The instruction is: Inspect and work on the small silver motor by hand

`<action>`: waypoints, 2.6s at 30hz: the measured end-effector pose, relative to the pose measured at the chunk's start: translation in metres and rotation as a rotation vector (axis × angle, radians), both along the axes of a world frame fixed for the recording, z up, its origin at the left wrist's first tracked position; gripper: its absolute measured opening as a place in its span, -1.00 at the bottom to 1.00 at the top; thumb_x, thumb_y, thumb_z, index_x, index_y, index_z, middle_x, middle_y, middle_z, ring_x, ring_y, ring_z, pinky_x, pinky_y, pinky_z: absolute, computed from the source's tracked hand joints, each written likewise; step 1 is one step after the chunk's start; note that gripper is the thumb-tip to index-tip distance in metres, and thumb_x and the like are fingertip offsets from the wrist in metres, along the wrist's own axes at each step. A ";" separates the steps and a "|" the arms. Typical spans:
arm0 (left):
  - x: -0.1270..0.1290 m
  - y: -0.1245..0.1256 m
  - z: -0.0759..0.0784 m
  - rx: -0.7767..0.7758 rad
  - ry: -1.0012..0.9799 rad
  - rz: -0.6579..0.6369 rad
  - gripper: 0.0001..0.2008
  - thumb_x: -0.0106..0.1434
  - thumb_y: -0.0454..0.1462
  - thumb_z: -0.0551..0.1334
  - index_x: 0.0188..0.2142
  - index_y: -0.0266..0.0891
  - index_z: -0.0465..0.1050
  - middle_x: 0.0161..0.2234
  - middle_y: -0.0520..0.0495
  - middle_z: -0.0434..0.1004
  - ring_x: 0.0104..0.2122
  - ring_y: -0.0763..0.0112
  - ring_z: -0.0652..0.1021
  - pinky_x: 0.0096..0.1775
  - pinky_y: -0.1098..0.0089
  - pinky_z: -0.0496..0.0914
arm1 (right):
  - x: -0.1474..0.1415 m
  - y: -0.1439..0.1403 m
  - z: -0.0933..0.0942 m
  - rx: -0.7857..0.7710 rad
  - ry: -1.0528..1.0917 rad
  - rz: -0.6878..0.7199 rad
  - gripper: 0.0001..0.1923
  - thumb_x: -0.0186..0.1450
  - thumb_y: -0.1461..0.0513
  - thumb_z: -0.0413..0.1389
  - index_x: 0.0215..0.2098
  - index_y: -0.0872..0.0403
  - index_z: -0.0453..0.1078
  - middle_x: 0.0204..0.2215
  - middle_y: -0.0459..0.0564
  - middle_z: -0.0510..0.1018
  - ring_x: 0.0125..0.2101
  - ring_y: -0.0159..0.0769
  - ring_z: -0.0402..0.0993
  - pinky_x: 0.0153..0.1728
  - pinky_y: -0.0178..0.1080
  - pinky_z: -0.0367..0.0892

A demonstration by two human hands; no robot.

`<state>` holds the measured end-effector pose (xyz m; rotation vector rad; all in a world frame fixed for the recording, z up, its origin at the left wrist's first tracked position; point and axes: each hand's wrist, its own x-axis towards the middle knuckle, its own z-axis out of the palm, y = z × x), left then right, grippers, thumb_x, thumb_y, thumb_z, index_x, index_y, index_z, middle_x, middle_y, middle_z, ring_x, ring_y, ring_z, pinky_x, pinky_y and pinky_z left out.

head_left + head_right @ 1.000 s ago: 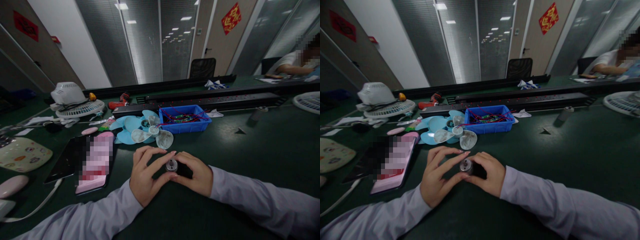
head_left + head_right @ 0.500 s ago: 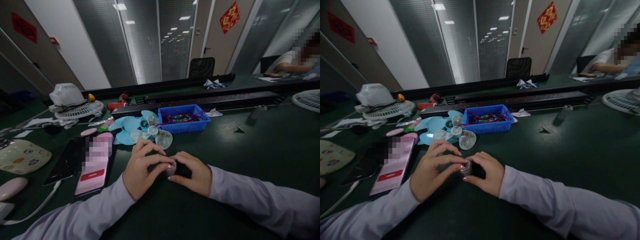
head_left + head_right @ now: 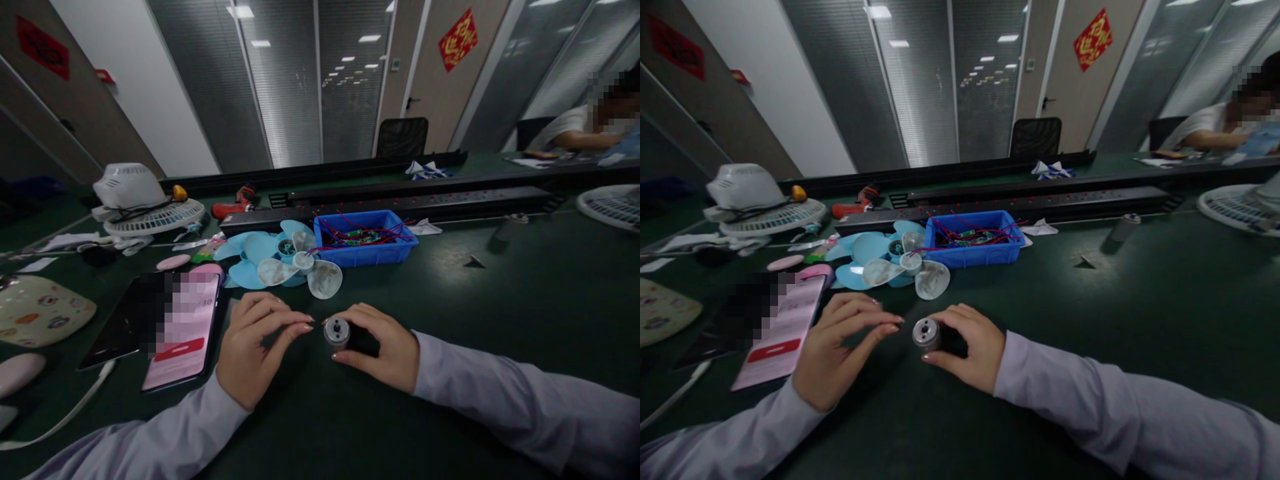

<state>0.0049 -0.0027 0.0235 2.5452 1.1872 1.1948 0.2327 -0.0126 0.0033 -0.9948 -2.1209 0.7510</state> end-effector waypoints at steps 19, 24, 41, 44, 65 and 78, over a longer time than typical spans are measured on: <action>-0.009 -0.008 -0.017 -0.157 -0.031 -0.005 -0.79 0.18 -0.28 0.30 -0.17 0.00 0.50 -0.23 0.04 0.58 -0.12 0.24 0.48 -0.12 0.17 0.40 | -0.001 -0.001 0.002 -0.004 -0.007 0.008 -0.63 0.17 0.19 0.24 -0.07 0.10 0.37 -0.23 0.02 0.51 -0.20 -0.21 0.39 -0.16 -0.15 0.31; 0.019 -0.012 -0.014 -0.027 -0.383 0.013 -0.75 0.15 -0.43 0.30 -0.20 -0.12 0.43 -0.29 0.02 0.51 -0.16 0.34 0.46 -0.12 0.28 0.38 | -0.001 0.000 0.001 0.003 0.008 0.004 -0.64 0.17 0.20 0.25 -0.09 0.10 0.38 -0.25 0.01 0.51 -0.22 -0.21 0.39 -0.19 -0.16 0.30; 0.040 -0.011 -0.012 -0.065 -0.292 -0.119 -0.78 0.21 -0.42 0.24 -0.17 -0.13 0.40 -0.30 -0.03 0.53 -0.15 0.28 0.42 -0.15 0.27 0.39 | 0.000 0.000 0.000 0.029 -0.009 0.018 -0.70 0.19 0.18 0.23 -0.14 0.09 0.36 -0.32 -0.01 0.48 -0.29 -0.23 0.38 -0.25 -0.17 0.30; 0.038 -0.012 -0.010 -0.073 -0.249 -0.107 -0.76 0.24 -0.40 0.21 -0.10 -0.13 0.41 -0.22 -0.05 0.52 -0.09 0.27 0.40 -0.10 0.25 0.38 | 0.000 0.001 -0.001 0.033 -0.003 0.020 -0.69 0.20 0.16 0.22 -0.12 0.09 0.36 -0.31 0.00 0.48 -0.29 -0.22 0.38 -0.25 -0.15 0.30; 0.036 -0.018 -0.013 -0.082 -0.213 -0.086 -0.58 0.24 -0.42 0.17 0.06 -0.09 0.19 -0.13 -0.05 0.55 0.00 0.18 0.40 0.00 0.11 0.25 | 0.000 0.001 -0.001 0.042 -0.023 0.016 -0.74 0.19 0.17 0.21 -0.18 0.09 0.36 -0.33 -0.01 0.47 -0.30 -0.24 0.37 -0.26 -0.17 0.29; 0.036 -0.006 0.012 -0.188 -0.162 -0.099 -0.59 0.19 -0.31 0.28 0.01 -0.11 0.22 -0.39 0.04 0.60 -0.21 0.21 0.56 -0.09 0.09 0.33 | 0.000 0.000 0.000 0.040 0.007 0.013 -0.66 0.18 0.19 0.24 -0.10 0.08 0.36 -0.28 -0.01 0.51 -0.25 -0.23 0.40 -0.22 -0.19 0.30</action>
